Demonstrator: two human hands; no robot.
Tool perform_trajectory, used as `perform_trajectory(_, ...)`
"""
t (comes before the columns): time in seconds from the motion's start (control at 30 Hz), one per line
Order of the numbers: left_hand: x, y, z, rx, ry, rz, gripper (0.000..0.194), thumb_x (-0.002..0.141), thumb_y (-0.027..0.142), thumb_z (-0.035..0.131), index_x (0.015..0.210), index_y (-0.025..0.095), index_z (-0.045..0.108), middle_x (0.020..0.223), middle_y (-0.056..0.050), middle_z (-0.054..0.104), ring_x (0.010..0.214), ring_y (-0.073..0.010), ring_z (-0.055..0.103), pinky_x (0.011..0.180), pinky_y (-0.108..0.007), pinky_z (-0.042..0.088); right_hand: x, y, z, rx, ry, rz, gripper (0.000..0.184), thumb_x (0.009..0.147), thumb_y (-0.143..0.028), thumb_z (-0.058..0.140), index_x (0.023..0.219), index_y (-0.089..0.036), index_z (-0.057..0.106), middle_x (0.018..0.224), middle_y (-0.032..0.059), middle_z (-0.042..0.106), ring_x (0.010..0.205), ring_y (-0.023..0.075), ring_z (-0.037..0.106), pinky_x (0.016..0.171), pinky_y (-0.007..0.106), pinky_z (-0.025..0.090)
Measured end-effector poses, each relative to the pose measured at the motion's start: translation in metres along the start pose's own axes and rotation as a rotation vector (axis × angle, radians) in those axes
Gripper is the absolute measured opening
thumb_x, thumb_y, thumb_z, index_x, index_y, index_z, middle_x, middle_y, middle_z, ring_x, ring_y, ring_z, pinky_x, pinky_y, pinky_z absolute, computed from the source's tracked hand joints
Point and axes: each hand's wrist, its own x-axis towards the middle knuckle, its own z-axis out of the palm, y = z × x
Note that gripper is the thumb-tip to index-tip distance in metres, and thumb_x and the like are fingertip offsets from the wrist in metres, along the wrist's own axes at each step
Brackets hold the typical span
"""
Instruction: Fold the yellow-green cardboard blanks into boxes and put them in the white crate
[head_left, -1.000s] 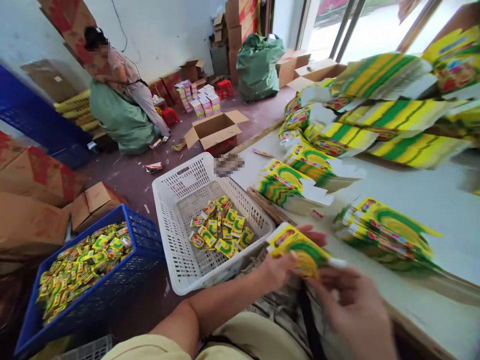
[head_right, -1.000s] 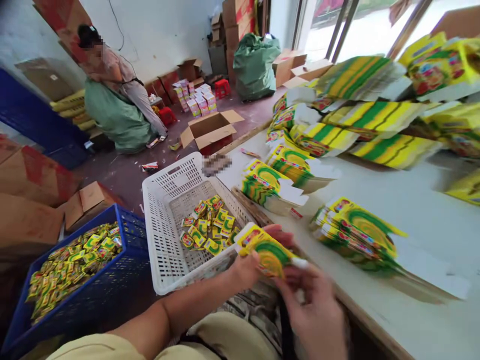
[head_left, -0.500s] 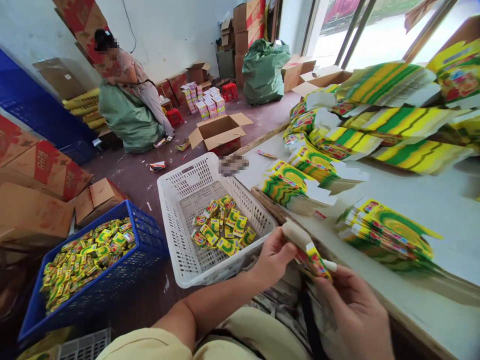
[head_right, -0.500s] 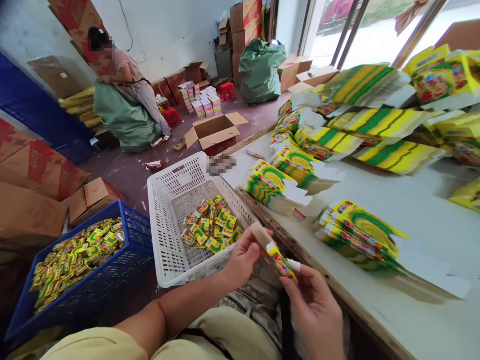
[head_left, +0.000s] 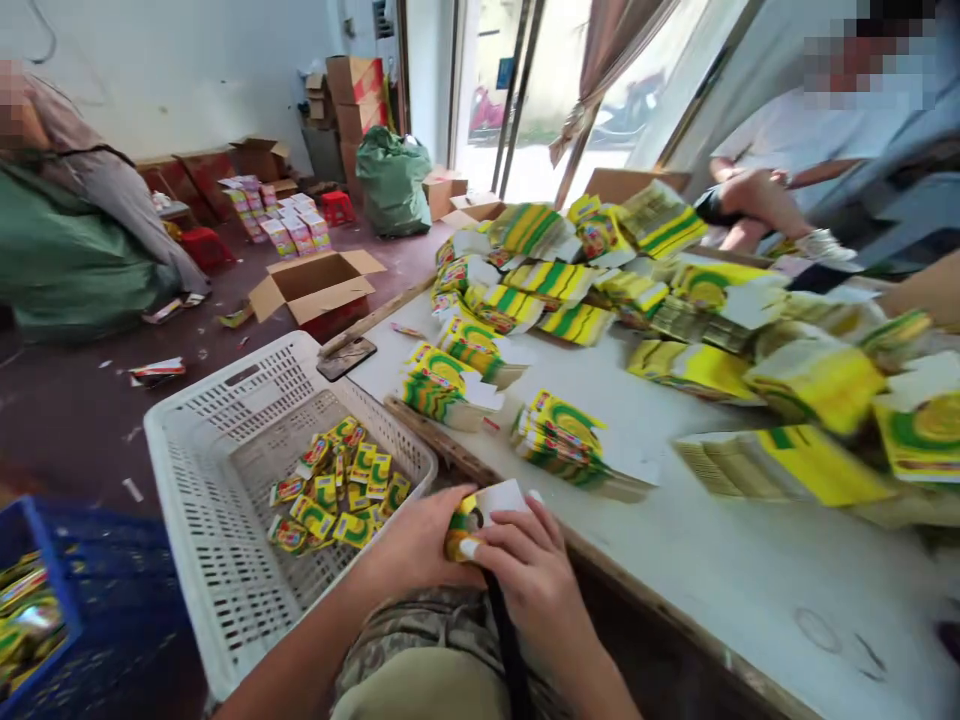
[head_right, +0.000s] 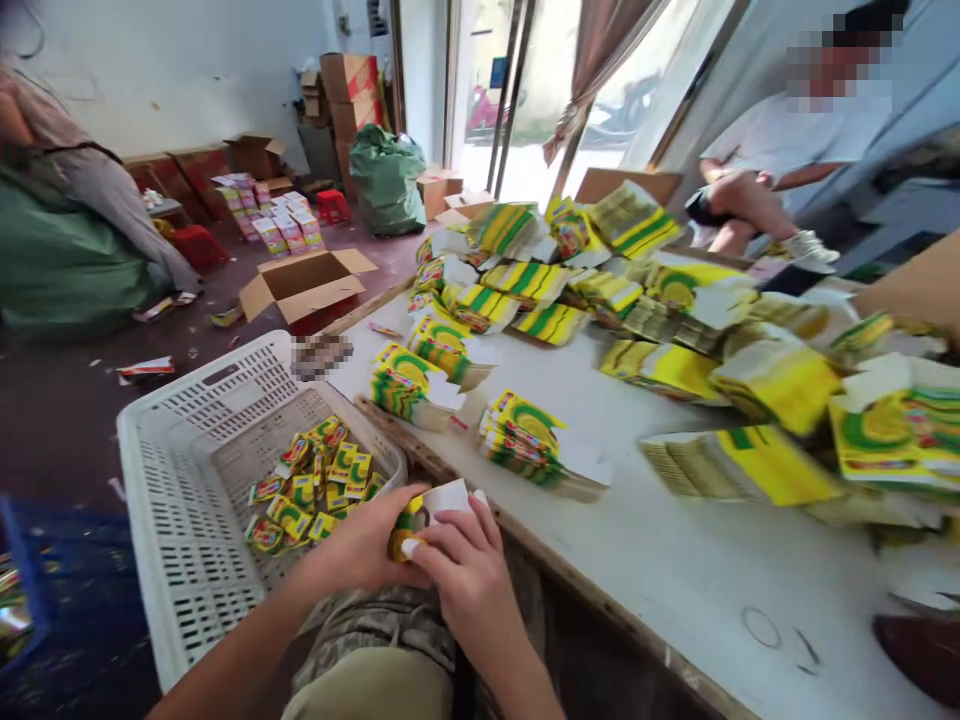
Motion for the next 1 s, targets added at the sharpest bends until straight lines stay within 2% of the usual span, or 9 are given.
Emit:
perform_trajectory(0.07, 0.002, -0.001, 0.012, 0.004, -0.033, -0.055, 0.063, 0.069, 0.031, 0.079, 0.124, 0.019, 0.051, 0.115, -0.008, 0.066, 0.102, -0.0284, 0.065, 0.088, -0.041, 0.053, -0.003, -0.008, 0.009, 0.061, 0.152, 0.154, 0.029, 0.088, -0.022, 0.062, 0.114, -0.033, 0.065, 0.121, 0.004, 0.068, 0.122, 0.0281, 0.056, 0.114, 0.056, 0.031)
perform_trajectory(0.17, -0.002, 0.001, 0.025, -0.005, 0.02, -0.064, 0.069, 0.071, 0.025, 0.073, 0.132, 0.021, 0.041, 0.118, -0.008, 0.064, 0.103, -0.0267, 0.064, 0.089, -0.039, 0.052, -0.009, -0.013, 0.023, 0.338, 0.348, 0.524, 0.058, 0.089, -0.037, 0.061, 0.143, -0.025, 0.043, 0.147, 0.0141, 0.049, 0.131, 0.0312, 0.051, 0.106, 0.053, 0.044)
perform_trajectory(0.3, -0.009, 0.003, 0.034, -0.019, -0.004, 0.095, 0.077, 0.069, 0.018, 0.071, 0.136, 0.024, 0.032, 0.13, -0.011, 0.055, 0.116, -0.0279, 0.059, 0.096, -0.04, 0.049, -0.012, -0.014, 0.039, 0.907, 0.098, 0.783, 0.055, 0.093, -0.053, 0.052, 0.141, -0.026, 0.049, 0.137, 0.0125, 0.061, 0.12, 0.0284, 0.063, 0.098, 0.046, 0.053)
perform_trajectory(0.37, -0.012, 0.001, 0.035, -0.006, 0.007, 0.144, 0.072, 0.066, 0.014, 0.069, 0.129, 0.023, 0.037, 0.128, -0.011, 0.055, 0.113, -0.0286, 0.059, 0.093, -0.04, 0.05, -0.012, -0.012, 0.043, 1.012, -0.008, 0.827, 0.056, 0.089, -0.06, 0.055, 0.134, -0.027, 0.057, 0.132, 0.0111, 0.066, 0.119, 0.0299, 0.064, 0.1, 0.048, 0.052)
perform_trajectory(0.5, -0.014, -0.001, 0.029, 0.061, 0.006, 0.071, 0.062, 0.064, 0.013, 0.066, 0.119, 0.023, 0.041, 0.116, -0.008, 0.06, 0.1, -0.0267, 0.064, 0.084, -0.037, 0.051, -0.013, -0.01, 0.046, 0.889, 0.033, 0.755, 0.058, 0.087, -0.062, 0.058, 0.133, -0.026, 0.06, 0.134, 0.0111, 0.064, 0.124, 0.0292, 0.06, 0.106, 0.049, 0.047)
perform_trajectory(0.6, -0.011, -0.005, 0.027, 0.027, -0.024, -0.005, 0.066, 0.065, 0.015, 0.067, 0.123, 0.022, 0.037, 0.106, -0.005, 0.061, 0.09, -0.0248, 0.064, 0.077, -0.035, 0.051, -0.013, -0.015, 0.045, 0.73, 0.041, 0.583, 0.054, 0.09, -0.046, 0.06, 0.139, -0.025, 0.055, 0.142, 0.0119, 0.058, 0.13, 0.0273, 0.055, 0.107, 0.046, 0.046)
perform_trajectory(0.77, -0.005, -0.016, 0.032, 0.009, 0.113, 0.055, 0.076, 0.061, 0.011, 0.068, 0.127, 0.019, 0.03, 0.126, -0.014, 0.046, 0.108, -0.0265, 0.057, 0.091, -0.041, 0.05, -0.012, -0.015, 0.044, 0.44, 0.031, 0.392, 0.042, 0.087, -0.014, 0.053, 0.124, -0.028, 0.068, 0.145, 0.0098, 0.055, 0.129, 0.0252, 0.057, 0.105, 0.041, 0.049)
perform_trajectory(0.9, -0.007, -0.02, 0.025, 0.122, 0.15, -0.003, 0.057, 0.066, 0.013, 0.069, 0.118, 0.02, 0.046, 0.118, -0.009, 0.055, 0.113, -0.0279, 0.054, 0.098, -0.045, 0.045, -0.012, 0.001, 0.038, 0.349, 0.094, 0.396, 0.038, 0.087, -0.014, 0.053, 0.12, -0.027, 0.069, 0.141, 0.0111, 0.058, 0.123, 0.0263, 0.062, 0.101, 0.042, 0.052)
perform_trajectory(1.0, -0.01, -0.02, 0.016, 0.124, 0.118, -0.053, 0.047, 0.068, 0.016, 0.069, 0.112, 0.021, 0.054, 0.108, -0.006, 0.062, 0.103, -0.0255, 0.059, 0.09, -0.039, 0.049, -0.012, 0.008, 0.029, 0.337, -0.034, 0.368, 0.034, 0.089, -0.018, 0.055, 0.118, -0.026, 0.069, 0.146, 0.0111, 0.053, 0.125, 0.0267, 0.06, 0.1, 0.04, 0.053)
